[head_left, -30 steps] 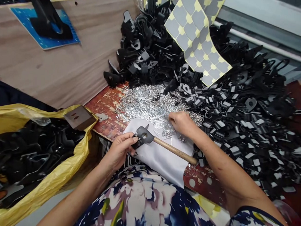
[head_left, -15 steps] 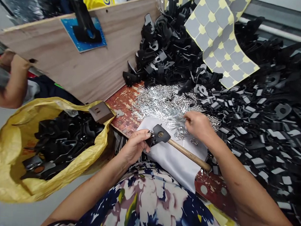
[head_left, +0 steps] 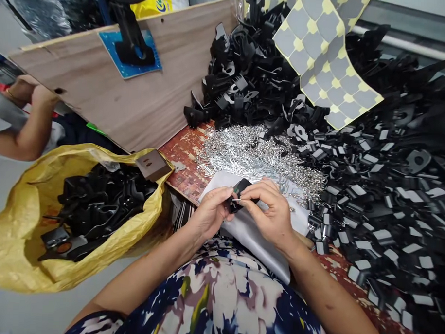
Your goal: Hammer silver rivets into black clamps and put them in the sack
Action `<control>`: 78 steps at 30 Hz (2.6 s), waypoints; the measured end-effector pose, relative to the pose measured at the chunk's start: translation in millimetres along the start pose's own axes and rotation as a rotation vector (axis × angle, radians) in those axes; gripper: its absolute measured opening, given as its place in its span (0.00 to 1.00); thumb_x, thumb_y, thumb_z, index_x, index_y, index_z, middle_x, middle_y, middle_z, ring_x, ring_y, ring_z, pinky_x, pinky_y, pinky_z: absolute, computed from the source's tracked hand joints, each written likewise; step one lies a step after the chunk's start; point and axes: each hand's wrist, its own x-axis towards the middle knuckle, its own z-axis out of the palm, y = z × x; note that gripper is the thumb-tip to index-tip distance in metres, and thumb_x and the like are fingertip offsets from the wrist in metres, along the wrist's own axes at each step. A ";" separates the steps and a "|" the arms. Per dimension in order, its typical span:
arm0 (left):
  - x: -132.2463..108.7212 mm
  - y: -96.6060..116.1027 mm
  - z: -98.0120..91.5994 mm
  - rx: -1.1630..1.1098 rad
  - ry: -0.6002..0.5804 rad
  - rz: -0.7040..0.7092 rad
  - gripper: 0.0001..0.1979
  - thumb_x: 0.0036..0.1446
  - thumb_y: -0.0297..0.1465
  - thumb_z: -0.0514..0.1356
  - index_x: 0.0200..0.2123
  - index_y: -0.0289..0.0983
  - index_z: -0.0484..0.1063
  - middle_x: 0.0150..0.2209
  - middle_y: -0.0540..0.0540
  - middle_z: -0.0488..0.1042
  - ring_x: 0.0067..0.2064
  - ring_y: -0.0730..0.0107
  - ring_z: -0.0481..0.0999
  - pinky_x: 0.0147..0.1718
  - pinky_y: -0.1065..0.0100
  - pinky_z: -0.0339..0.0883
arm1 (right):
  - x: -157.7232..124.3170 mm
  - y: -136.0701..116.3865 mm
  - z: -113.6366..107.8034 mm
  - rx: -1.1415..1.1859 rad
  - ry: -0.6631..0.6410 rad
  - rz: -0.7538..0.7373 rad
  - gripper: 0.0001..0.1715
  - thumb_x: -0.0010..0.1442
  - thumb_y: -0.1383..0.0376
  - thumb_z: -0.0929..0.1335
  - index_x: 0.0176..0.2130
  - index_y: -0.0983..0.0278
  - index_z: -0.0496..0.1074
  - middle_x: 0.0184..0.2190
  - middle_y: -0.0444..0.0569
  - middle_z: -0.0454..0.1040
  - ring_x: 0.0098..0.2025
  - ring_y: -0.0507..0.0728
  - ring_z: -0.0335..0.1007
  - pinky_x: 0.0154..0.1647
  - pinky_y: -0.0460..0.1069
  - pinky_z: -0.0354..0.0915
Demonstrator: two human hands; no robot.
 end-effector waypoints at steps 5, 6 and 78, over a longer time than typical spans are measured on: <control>-0.6 -5.2 -1.4 -0.044 0.000 0.014 0.18 0.46 0.41 0.76 0.30 0.33 0.79 0.27 0.50 0.73 0.25 0.74 0.69 0.18 0.73 0.65 | -5.6 -8.4 4.7 -0.259 0.038 -0.108 0.07 0.68 0.63 0.68 0.36 0.54 0.74 0.35 0.41 0.80 0.42 0.59 0.73 0.70 0.66 0.48; -0.4 -6.9 -1.9 -0.053 0.003 0.017 0.17 0.46 0.41 0.76 0.30 0.33 0.78 0.28 0.50 0.73 0.26 0.74 0.69 0.19 0.73 0.65 | -6.6 -10.2 6.7 -0.322 0.013 -0.122 0.07 0.68 0.64 0.68 0.36 0.53 0.74 0.36 0.42 0.81 0.44 0.60 0.73 0.71 0.66 0.45; -11.1 -23.2 -44.3 0.461 -0.055 0.013 0.21 0.59 0.47 0.67 0.45 0.37 0.74 0.35 0.48 0.74 0.25 0.74 0.69 0.26 0.70 0.69 | -16.6 60.5 -120.7 0.190 0.345 0.409 0.18 0.64 0.49 0.69 0.36 0.61 0.74 0.28 0.45 0.77 0.28 0.54 0.73 0.35 0.52 0.73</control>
